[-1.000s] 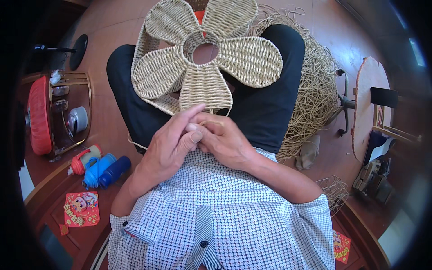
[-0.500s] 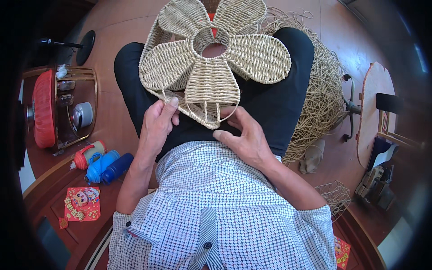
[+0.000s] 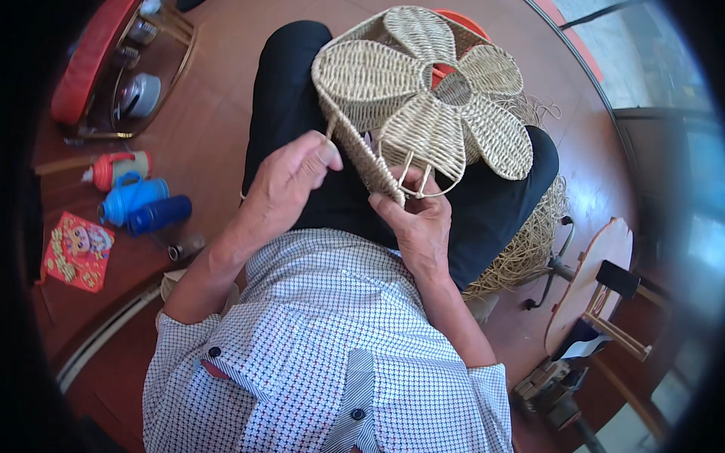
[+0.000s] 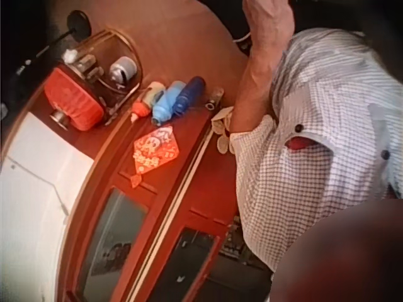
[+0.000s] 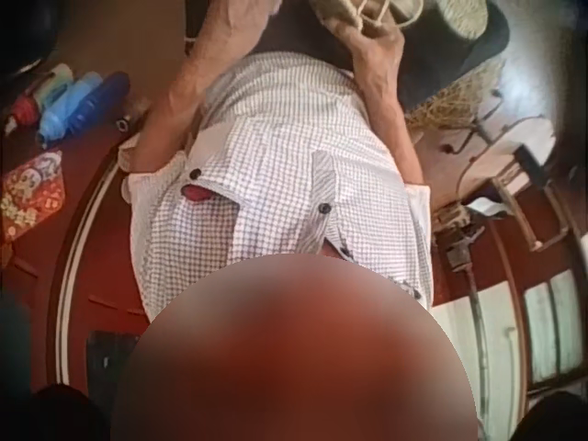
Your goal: Weaving dried plant fibers around a star-shaped wicker frame to create a basket or decorative item.
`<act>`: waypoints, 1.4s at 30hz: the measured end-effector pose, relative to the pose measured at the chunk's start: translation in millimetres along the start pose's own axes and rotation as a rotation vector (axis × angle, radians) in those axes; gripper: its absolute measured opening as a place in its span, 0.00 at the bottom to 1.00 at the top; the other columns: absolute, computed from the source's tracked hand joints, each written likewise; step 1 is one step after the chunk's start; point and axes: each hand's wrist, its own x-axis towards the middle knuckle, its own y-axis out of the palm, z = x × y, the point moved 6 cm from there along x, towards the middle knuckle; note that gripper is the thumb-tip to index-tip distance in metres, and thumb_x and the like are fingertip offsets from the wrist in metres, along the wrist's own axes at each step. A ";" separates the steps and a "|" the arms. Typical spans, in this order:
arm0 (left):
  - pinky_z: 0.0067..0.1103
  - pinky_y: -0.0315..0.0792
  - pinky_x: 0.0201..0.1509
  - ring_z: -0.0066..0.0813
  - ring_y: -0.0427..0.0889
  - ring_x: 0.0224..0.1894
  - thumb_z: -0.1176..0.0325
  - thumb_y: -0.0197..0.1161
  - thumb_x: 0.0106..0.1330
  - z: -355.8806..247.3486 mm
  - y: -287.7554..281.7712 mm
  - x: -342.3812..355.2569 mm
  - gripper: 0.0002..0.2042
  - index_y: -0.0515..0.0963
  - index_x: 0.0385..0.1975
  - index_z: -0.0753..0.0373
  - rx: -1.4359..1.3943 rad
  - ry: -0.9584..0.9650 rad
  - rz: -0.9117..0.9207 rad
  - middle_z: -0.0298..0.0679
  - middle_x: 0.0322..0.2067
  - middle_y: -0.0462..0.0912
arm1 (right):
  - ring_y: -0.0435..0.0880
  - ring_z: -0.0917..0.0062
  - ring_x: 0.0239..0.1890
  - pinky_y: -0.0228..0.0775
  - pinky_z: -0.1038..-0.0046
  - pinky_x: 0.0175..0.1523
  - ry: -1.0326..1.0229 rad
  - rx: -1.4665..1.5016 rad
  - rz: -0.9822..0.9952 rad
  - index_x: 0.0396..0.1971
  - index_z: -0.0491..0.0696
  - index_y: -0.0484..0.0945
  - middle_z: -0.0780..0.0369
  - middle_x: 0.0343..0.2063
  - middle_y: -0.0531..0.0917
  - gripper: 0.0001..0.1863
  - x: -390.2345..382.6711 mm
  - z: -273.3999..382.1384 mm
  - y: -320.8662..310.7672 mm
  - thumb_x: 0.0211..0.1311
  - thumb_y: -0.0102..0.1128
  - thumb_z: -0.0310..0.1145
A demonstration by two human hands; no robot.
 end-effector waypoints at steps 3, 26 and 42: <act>0.25 0.72 0.37 0.19 0.73 0.32 0.61 0.57 0.87 5.1 19.2 -18.0 0.15 0.83 0.54 0.67 0.051 0.182 -0.026 0.35 0.29 0.74 | 0.85 0.85 0.46 0.79 0.79 0.55 0.020 -0.007 0.023 0.53 0.44 0.83 0.68 0.45 0.87 0.19 1.6 1.4 -0.6 0.64 0.75 0.17; 0.33 0.80 0.43 0.42 0.90 0.37 0.61 0.61 0.84 19.2 45.3 -34.0 0.16 0.86 0.55 0.68 0.017 -0.071 0.063 0.51 0.36 0.90 | 0.88 0.82 0.49 0.81 0.75 0.60 0.064 0.053 0.128 0.54 0.44 0.82 0.65 0.47 0.89 0.23 6.2 -5.0 -6.5 0.59 0.73 0.14; 0.38 0.78 0.40 0.48 0.89 0.34 0.59 0.63 0.82 19.6 50.3 -25.8 0.16 0.87 0.50 0.67 0.070 -0.113 0.099 0.53 0.32 0.88 | 0.86 0.83 0.47 0.81 0.76 0.57 0.082 0.036 0.102 0.51 0.46 0.82 0.68 0.45 0.88 0.22 5.0 -7.1 -6.9 0.57 0.72 0.13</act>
